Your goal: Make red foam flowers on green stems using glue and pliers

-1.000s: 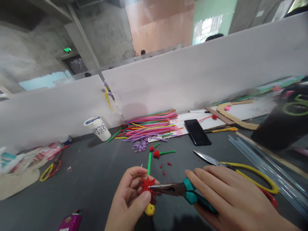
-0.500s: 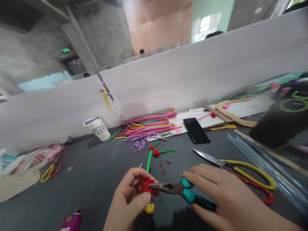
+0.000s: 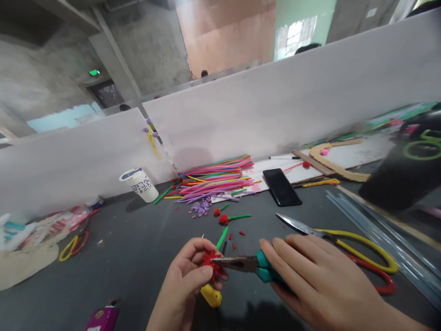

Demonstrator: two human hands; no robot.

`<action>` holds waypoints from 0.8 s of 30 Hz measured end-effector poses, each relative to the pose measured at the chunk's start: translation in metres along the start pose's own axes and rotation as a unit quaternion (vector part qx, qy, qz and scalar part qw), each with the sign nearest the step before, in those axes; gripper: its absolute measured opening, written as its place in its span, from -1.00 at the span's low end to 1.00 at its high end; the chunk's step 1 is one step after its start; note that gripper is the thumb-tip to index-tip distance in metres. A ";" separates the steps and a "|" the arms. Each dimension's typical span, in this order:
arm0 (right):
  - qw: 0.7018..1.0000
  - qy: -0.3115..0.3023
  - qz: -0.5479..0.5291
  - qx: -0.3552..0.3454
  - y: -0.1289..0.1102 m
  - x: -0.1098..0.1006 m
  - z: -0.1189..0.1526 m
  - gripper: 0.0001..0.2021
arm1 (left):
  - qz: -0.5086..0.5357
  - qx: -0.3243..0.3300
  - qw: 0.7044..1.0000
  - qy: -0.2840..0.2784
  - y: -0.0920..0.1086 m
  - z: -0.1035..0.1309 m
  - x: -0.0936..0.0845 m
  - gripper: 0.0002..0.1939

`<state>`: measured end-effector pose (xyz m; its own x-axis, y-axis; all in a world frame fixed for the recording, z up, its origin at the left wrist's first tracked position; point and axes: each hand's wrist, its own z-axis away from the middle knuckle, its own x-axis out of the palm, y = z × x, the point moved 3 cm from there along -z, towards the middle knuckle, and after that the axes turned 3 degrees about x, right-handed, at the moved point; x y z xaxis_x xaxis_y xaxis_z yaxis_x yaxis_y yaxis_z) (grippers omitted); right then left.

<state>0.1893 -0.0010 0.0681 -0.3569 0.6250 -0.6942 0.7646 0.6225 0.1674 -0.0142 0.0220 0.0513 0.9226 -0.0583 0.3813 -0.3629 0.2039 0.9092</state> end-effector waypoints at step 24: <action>1.000 0.007 0.000 -0.014 0.004 -0.006 0.001 -0.74 | -0.004 -0.006 1.000 0.004 0.004 0.008 0.006 -0.68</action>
<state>0.1953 -0.0026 0.0718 -0.3655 0.6315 -0.6838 0.7496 0.6352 0.1860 -0.0111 0.0142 0.0588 0.9266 -0.0533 0.3723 -0.3534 0.2150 0.9104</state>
